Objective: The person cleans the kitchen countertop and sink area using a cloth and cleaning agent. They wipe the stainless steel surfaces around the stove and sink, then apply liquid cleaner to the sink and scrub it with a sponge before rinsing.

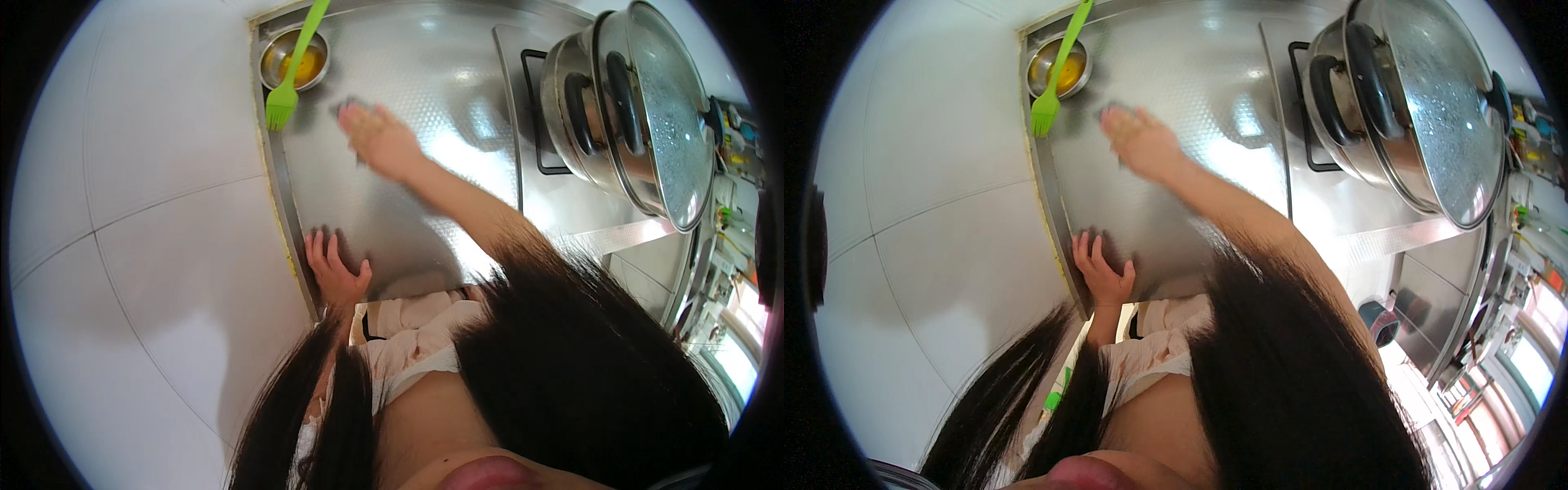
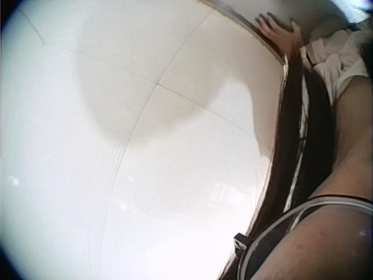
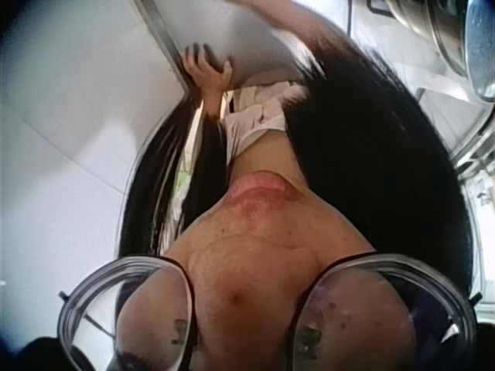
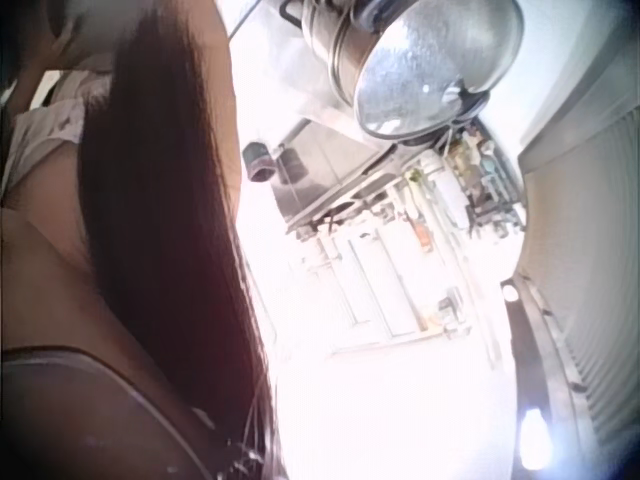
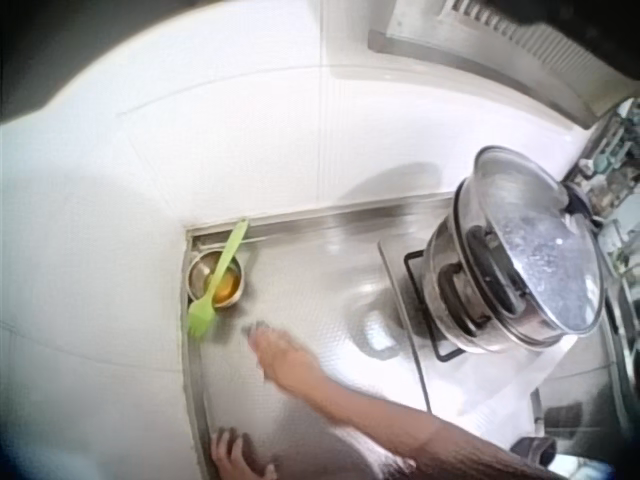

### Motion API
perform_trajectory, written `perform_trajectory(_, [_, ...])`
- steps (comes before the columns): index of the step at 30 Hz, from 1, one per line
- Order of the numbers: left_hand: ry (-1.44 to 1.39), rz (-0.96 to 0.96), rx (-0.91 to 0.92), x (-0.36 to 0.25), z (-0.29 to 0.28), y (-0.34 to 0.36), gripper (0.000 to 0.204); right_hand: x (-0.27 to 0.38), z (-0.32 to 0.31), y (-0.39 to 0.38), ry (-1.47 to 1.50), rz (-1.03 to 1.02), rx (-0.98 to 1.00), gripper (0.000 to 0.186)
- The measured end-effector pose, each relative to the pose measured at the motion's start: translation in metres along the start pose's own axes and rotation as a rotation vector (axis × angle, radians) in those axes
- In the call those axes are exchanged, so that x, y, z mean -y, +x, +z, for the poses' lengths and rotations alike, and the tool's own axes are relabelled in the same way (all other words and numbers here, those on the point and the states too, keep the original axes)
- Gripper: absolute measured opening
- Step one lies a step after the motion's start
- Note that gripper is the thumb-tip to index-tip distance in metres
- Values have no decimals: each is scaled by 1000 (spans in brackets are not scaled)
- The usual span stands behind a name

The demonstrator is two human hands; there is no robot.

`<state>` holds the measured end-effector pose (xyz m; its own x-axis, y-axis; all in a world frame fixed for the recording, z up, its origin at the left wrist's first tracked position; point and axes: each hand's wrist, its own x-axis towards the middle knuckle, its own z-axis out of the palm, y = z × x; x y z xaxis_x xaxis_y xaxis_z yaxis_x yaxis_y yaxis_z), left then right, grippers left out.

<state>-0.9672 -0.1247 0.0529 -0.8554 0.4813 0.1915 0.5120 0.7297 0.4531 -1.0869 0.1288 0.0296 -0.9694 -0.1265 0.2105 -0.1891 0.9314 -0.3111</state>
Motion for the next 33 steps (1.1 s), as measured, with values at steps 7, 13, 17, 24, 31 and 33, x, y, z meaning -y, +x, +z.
perform_trajectory(7, [0, 57, -15, 3, 5, 8, 66, -180, -49, 50, -224, 776, -16, 47])
perform_trajectory(13, [1, 31, -22, 3, 2, 3, 65, -138, -34, -50, -377, 742, -172, 51])
perform_trajectory(17, [0, 13, 26, 3, 3, 6, 69, -34, -52, -160, -342, 731, -99, 51])
perform_trajectory(24, [14, 33, 17, 0, -1, 4, 69, -83, -44, -113, -301, 661, -230, 45])
perform_trajectory(31, [29, 103, 4, 2, 4, 4, 67, -207, -18, 31, 133, 932, -228, 44])
perform_trajectory(33, [44, 96, 3, 6, 7, 3, 67, -141, -37, 29, -39, 761, 50, 43])
